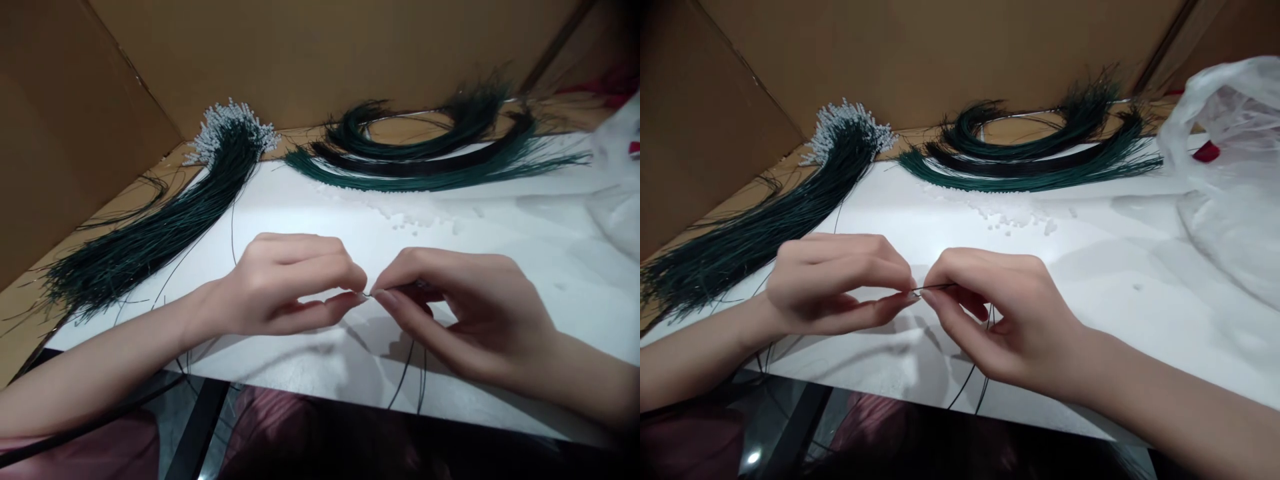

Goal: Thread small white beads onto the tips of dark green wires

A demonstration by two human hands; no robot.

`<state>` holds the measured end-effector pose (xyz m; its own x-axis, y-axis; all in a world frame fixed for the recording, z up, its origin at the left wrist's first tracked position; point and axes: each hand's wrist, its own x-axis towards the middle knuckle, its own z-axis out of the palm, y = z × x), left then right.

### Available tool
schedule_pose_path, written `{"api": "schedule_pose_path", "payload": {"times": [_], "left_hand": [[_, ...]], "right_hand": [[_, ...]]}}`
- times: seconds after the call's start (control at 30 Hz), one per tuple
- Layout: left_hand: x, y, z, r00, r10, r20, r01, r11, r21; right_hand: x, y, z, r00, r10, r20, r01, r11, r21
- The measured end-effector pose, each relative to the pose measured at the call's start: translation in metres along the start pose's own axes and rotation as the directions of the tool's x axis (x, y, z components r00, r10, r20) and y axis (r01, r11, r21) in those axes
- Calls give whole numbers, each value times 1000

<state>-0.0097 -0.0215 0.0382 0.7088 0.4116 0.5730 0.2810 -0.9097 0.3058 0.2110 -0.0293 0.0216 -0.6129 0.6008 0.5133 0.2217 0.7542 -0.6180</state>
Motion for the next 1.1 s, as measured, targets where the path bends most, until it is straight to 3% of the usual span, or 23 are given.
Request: {"api": "schedule_pose_path", "payload": {"times": [0.13,0.2,0.27,0.33,0.47,0.5,0.57,0.63,0.77,0.93,1.1], "left_hand": [[-3,-5,-10,999,-35,23,35,999,19],[-3,-10,-22,990,-41,-138,46,998,33],[-2,-17,-35,929,-20,-370,43,998,56],[1,-26,-44,894,-22,-447,81,990,115],[4,-51,-41,928,51,-370,84,937,340],[2,-58,-37,949,-2,-316,119,928,352],[-4,-72,-28,984,-159,-83,177,929,324],[-9,-79,-20,978,-210,-8,202,927,316],[-9,-64,-14,974,-226,-23,226,947,227],[-3,-30,-2,982,-175,76,171,984,59],[-4,-24,11,984,-158,83,159,987,-7]], "right_hand": [[-1,3,0,996,46,-72,-43,998,42],[0,6,-1,979,118,-163,-114,993,38],[1,8,0,974,166,-156,-154,984,87],[3,8,1,973,198,-116,-180,973,145],[4,3,3,961,256,-105,-227,947,226],[3,2,3,959,266,-98,-235,940,247],[3,3,3,955,289,-75,-256,922,289],[3,6,3,942,330,-67,-292,898,329],[5,14,5,935,345,-79,-301,892,338],[6,17,11,935,350,-62,-307,884,353],[8,19,13,931,364,-37,-325,870,371]]}}
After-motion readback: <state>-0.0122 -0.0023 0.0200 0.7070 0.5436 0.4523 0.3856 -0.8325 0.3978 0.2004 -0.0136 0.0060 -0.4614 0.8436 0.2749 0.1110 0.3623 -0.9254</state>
